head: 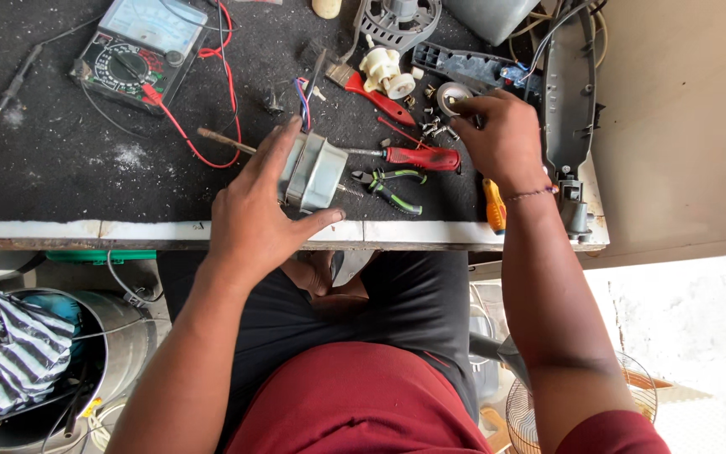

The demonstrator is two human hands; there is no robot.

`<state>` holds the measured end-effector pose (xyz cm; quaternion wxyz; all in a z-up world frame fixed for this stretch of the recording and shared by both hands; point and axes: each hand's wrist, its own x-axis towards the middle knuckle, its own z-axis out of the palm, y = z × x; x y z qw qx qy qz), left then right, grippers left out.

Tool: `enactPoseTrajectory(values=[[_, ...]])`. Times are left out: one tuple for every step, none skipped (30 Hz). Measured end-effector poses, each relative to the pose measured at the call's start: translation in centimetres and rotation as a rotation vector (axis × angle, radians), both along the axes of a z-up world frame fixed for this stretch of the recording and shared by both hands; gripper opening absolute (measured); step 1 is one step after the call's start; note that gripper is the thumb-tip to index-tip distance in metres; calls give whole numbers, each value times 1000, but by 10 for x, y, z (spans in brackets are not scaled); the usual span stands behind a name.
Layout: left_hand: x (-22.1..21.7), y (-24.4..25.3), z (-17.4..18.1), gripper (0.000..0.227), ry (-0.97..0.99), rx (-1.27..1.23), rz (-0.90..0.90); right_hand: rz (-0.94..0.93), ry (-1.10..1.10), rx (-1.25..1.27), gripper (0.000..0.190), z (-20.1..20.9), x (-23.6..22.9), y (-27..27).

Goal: The person assembles a small electric motor by applying lubricant to the shaft, attaching the stator and housing, and securing the components with screws and a screwdriver. They handle the motor parts, a lubricant bottle, and a screwdriver while working at a cluttered workbench.

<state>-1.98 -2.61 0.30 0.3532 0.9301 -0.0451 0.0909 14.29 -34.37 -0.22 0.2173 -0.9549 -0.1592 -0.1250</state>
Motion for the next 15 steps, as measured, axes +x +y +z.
enactPoseTrajectory(values=[[0, -4, -5, 109, -29, -4, 61, 64, -12, -66, 23, -3, 8, 1], [-1, -9, -10, 107, -54, -9, 124, 129, -20, -132, 21, -7, 15, 2], [-1, -10, -13, 107, -55, -10, 125, 130, -21, -134, 21, -5, 18, 7], [-2, -12, -15, 105, -104, -24, 142, 127, 46, -178, 19, -3, 20, 13], [-2, -14, -18, 103, -153, -39, 159, 123, 113, -222, 19, -1, 22, 18], [-1, -14, -20, 103, -152, -39, 157, 122, 115, -223, 19, 3, 22, 22], [-1, -14, -22, 100, -207, -92, 103, 71, 228, -259, 20, 7, 22, 27], [-1, -14, -24, 96, -262, -145, 48, 19, 341, -294, 21, 12, 23, 31], [-1, -13, -24, 96, -262, -146, 46, 17, 342, -294, 21, 8, 26, 28], [0, -12, -25, 96, -269, -166, 27, 8, 338, -350, 22, 6, 29, 25], [1, -10, -25, 95, -276, -185, 7, -1, 335, -405, 24, 3, 32, 22], [2, -10, -24, 95, -275, -188, 6, -2, 335, -407, 24, 4, 31, 20], [2, -9, -24, 94, -256, -180, 11, 0, 340, -391, 23, 5, 30, 19], [4, -8, -24, 93, -239, -172, 16, 3, 342, -375, 24, 6, 30, 18], [3, -7, -24, 93, -240, -174, 15, 2, 340, -377, 24, 8, 27, 15]])
